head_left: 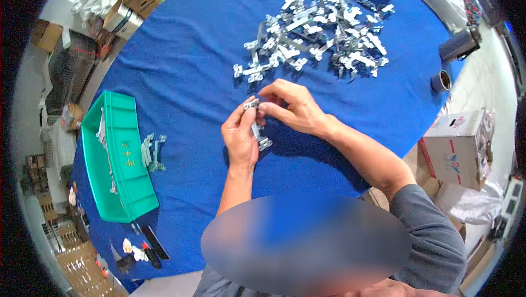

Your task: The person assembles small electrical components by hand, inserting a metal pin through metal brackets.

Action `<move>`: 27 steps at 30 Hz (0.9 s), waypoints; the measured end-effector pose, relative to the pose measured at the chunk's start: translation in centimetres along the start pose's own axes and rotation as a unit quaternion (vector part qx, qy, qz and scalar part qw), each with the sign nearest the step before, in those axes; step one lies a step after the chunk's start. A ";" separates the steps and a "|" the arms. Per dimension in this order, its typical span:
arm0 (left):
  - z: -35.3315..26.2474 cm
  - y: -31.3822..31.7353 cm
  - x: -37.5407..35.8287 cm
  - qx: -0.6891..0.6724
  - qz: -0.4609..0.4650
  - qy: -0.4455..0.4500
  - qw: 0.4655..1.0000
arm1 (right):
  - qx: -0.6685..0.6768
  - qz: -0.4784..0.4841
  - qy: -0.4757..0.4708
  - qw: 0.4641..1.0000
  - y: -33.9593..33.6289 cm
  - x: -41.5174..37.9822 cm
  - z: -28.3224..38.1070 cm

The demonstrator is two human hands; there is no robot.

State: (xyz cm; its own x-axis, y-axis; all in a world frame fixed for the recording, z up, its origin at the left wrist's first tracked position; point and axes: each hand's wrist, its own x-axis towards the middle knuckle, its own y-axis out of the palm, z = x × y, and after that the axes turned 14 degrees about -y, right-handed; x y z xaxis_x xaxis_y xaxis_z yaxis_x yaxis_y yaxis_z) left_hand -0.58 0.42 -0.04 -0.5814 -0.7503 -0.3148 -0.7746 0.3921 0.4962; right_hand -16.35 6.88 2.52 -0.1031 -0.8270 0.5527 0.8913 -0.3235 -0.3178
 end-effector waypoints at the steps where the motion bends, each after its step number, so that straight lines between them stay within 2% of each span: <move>1: -0.1 -0.2 0.0 -0.008 0.019 0.002 1.000 | 0.029 0.000 0.007 1.000 0.0 0.0 -0.3; 3: -0.3 -0.6 -0.1 -0.007 0.031 -0.005 0.999 | 0.122 -0.002 0.010 0.992 0.7 -0.1 -1.1; 4: -0.2 -1.0 -0.1 0.000 0.053 -0.010 0.999 | 0.223 0.033 0.066 0.972 0.3 -0.1 -0.6; 5: -0.2 -1.1 0.0 0.007 0.075 -0.015 0.997 | 0.255 0.035 0.062 0.964 0.9 -0.3 -1.2; 9: 0.3 -1.3 0.2 0.011 0.084 -0.006 0.996 | 0.245 0.056 0.054 0.966 0.3 -0.1 -0.9; 13: 0.3 -0.7 0.0 0.014 0.080 0.009 0.997 | 0.246 0.047 0.094 0.964 0.0 -0.1 -0.8; 15: 0.3 -0.8 0.1 0.022 0.085 0.016 0.996 | 0.145 0.046 0.061 0.986 -0.1 -0.1 -0.8; 17: 0.0 -0.7 0.0 0.021 0.070 0.004 0.997 | 0.112 0.064 0.067 0.989 -0.5 0.0 -0.8; 23: -0.3 -0.5 0.3 0.034 0.048 -0.003 0.998 | 0.108 0.025 0.076 0.991 -0.4 -0.2 -1.5; 27: -0.2 -0.1 0.3 0.007 0.020 -0.006 1.000 | 0.157 -0.048 0.088 0.983 0.7 -0.7 -3.1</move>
State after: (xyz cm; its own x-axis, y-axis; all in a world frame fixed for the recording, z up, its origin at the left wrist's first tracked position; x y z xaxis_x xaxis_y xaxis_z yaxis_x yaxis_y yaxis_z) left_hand -0.62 0.05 -0.06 -0.6152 -0.7274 -0.3039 -0.7535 0.4293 0.4979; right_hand -17.02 5.78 -0.46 -0.2432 -0.8750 0.4185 0.9632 -0.2687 -0.0019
